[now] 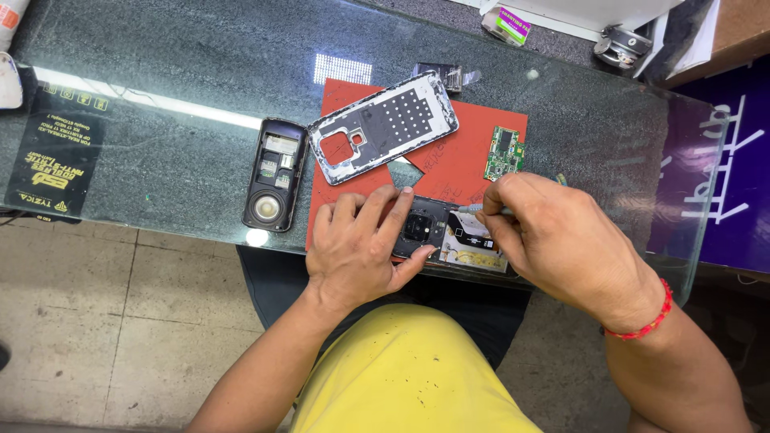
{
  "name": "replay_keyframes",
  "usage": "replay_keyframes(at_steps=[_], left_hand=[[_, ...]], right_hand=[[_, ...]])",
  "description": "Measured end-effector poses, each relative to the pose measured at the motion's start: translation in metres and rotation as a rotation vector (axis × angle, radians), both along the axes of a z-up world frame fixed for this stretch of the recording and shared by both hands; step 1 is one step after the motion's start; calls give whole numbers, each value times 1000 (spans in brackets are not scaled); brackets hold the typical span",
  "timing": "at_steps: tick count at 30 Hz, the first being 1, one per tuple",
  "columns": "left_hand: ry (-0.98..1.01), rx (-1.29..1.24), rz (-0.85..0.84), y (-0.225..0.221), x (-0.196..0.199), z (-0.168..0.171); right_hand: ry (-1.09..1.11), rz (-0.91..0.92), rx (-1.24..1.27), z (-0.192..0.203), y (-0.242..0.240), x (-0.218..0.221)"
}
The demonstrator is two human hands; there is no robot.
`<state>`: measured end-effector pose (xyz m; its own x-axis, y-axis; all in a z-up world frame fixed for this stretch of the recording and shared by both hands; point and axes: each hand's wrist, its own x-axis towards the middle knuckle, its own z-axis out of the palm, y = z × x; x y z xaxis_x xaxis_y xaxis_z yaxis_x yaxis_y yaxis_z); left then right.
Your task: The person disassembles a mobile phone by removing screws with a screwdriver and prying open the internal components.
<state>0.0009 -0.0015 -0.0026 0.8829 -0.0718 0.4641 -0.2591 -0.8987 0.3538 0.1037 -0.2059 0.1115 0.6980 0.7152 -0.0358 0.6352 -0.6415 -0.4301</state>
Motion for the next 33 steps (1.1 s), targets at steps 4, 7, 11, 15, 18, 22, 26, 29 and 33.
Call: replay_keyframes(at_steps=[4, 7, 11, 15, 18, 22, 26, 29, 33], left_hand=[[21, 11, 3, 1, -2, -1], [29, 7, 0, 0, -2, 0], [35, 2, -3, 1, -1, -1], [27, 15, -2, 1, -1, -1], [27, 20, 2, 1, -2, -2], [15, 21, 2, 1, -1, -2], [10, 13, -4, -1, 2, 7], [37, -56, 0, -4, 3, 14], [88, -188, -111, -8, 25, 12]], right_hand=[[25, -11, -23, 0, 1, 0], [5, -7, -23, 1, 2, 0], [6, -6, -17, 1, 1, 0], [11, -10, -24, -1, 2, 0], [38, -40, -54, -1, 3, 0], [25, 8, -9, 3, 5, 1], [21, 43, -110, 7, 10, 2], [24, 78, -158, 10, 14, 7], [40, 172, -225, 13, 20, 11]])
